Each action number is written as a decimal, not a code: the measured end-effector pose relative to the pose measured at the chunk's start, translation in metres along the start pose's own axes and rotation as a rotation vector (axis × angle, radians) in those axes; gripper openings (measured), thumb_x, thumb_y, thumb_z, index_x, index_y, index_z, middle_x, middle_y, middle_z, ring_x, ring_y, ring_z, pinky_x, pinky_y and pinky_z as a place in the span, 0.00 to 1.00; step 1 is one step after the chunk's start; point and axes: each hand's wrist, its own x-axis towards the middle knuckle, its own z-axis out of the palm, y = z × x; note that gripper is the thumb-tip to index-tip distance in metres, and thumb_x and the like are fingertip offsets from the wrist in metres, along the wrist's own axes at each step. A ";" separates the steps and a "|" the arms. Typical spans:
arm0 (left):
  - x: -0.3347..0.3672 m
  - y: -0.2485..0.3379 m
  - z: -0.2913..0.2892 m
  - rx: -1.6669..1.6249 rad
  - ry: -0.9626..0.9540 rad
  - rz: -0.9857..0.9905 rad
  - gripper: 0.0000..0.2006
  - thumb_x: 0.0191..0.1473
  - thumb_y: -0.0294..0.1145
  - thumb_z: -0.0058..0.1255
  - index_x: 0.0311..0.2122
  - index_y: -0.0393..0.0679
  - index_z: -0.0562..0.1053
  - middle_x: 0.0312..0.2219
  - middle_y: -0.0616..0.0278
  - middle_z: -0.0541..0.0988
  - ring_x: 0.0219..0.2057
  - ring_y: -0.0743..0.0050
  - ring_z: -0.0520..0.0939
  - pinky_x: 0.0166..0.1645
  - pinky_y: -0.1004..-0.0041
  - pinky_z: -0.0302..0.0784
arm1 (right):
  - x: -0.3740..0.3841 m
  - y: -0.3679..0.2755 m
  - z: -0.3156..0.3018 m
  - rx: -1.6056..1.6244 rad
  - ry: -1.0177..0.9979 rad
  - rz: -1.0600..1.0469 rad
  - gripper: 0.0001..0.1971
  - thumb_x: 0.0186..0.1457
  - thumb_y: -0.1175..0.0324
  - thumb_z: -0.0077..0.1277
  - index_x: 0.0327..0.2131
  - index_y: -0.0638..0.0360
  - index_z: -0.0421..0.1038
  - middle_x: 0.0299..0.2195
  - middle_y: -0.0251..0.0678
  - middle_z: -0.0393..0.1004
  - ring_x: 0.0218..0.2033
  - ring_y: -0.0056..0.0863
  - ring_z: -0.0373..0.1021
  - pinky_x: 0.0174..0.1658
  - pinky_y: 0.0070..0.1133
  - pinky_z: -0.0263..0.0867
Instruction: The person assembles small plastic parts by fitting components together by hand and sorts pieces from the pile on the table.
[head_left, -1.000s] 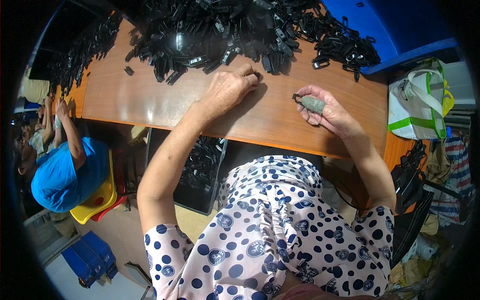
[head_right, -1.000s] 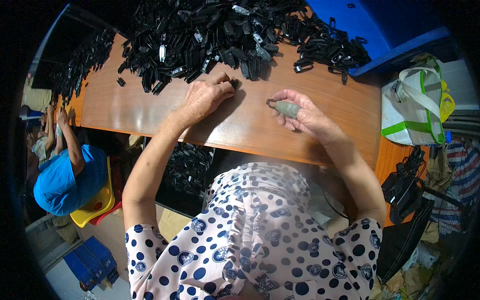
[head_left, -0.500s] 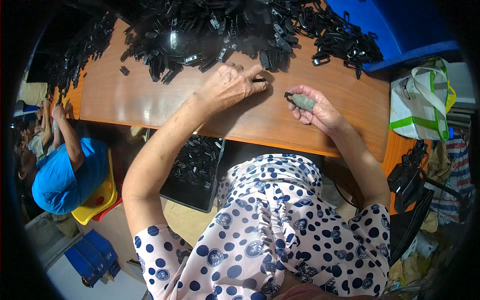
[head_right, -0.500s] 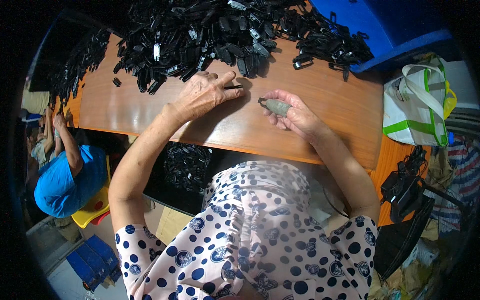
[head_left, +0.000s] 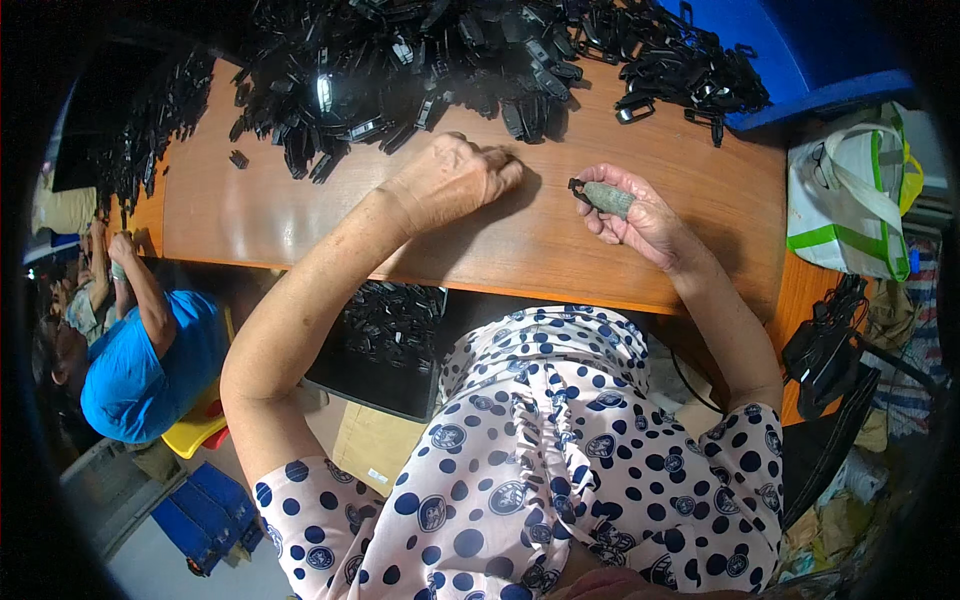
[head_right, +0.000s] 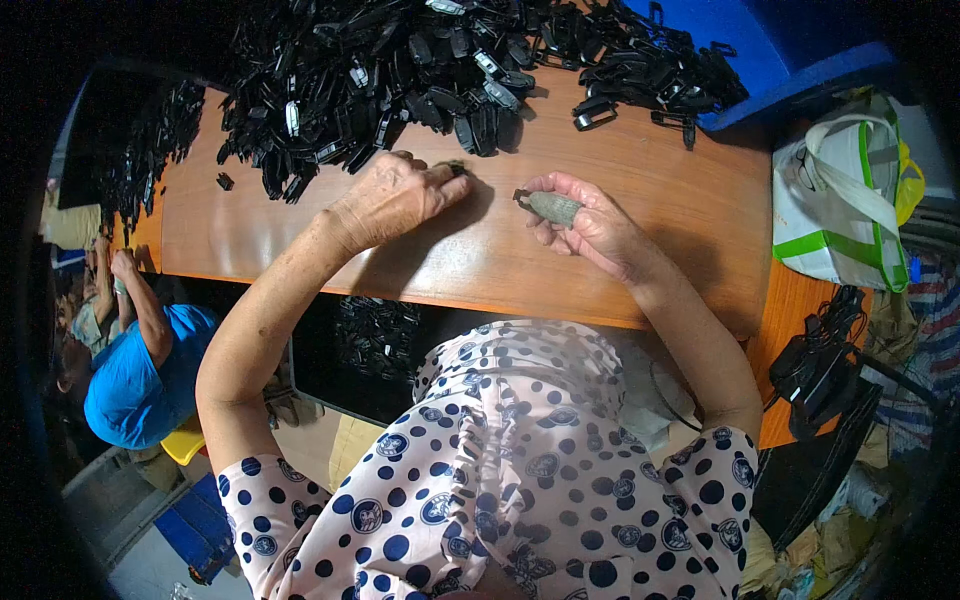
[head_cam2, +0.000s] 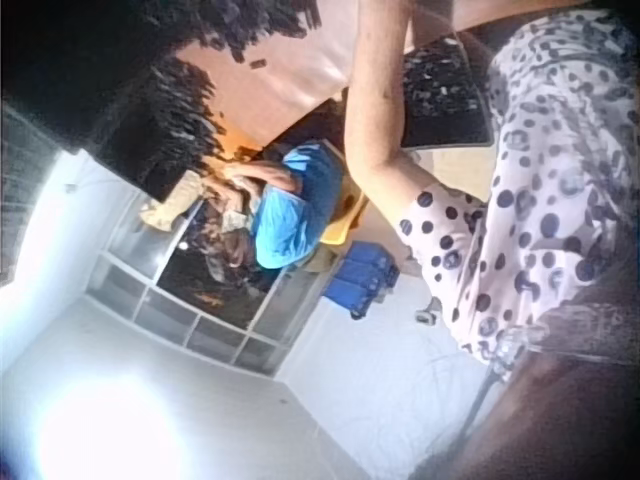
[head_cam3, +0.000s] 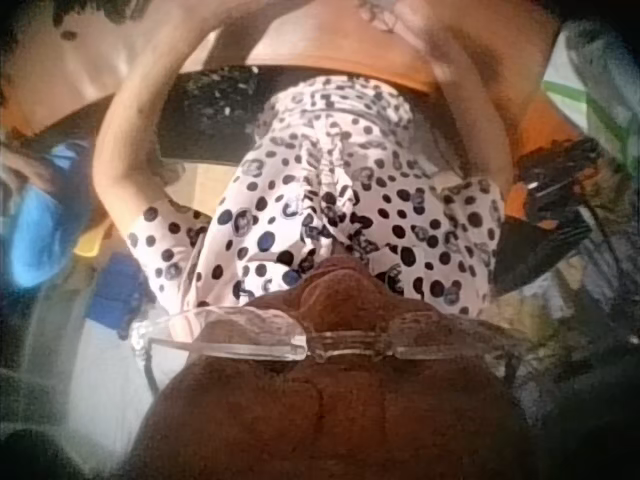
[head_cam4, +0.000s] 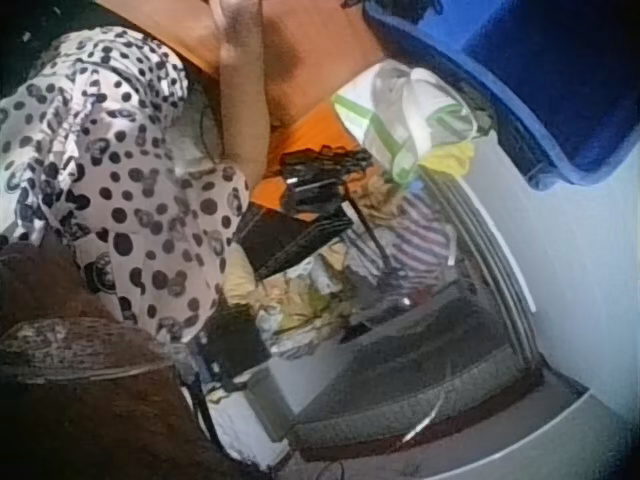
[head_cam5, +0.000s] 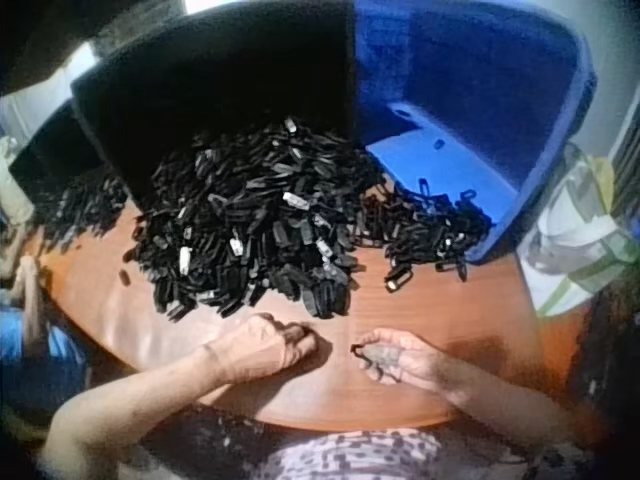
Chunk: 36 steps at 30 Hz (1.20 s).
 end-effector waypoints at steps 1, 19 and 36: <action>0.001 -0.001 0.000 0.000 -0.004 0.007 0.10 0.54 0.34 0.43 0.41 0.49 0.70 0.35 0.61 0.77 0.28 0.69 0.81 0.30 0.72 0.76 | -0.001 0.000 0.000 0.007 0.010 -0.001 0.19 0.57 0.65 0.48 0.49 0.59 0.60 0.35 0.31 0.69 0.31 0.16 0.65 0.27 0.10 0.57; -0.035 0.034 0.016 -0.880 0.415 -0.597 0.12 0.54 0.26 0.50 0.45 0.38 0.70 0.32 0.58 0.77 0.31 0.67 0.79 0.35 0.74 0.74 | 0.020 0.002 0.030 0.038 0.016 0.022 0.16 0.56 0.67 0.51 0.47 0.60 0.63 0.32 0.32 0.72 0.28 0.16 0.67 0.24 0.10 0.58; -0.048 0.088 -0.007 -1.073 0.699 -0.534 0.12 0.47 0.25 0.56 0.40 0.38 0.73 0.28 0.57 0.76 0.27 0.66 0.78 0.31 0.72 0.73 | 0.016 -0.010 0.078 -0.081 -0.069 0.128 0.13 0.53 0.73 0.50 0.43 0.58 0.64 0.31 0.32 0.71 0.27 0.13 0.64 0.24 0.10 0.57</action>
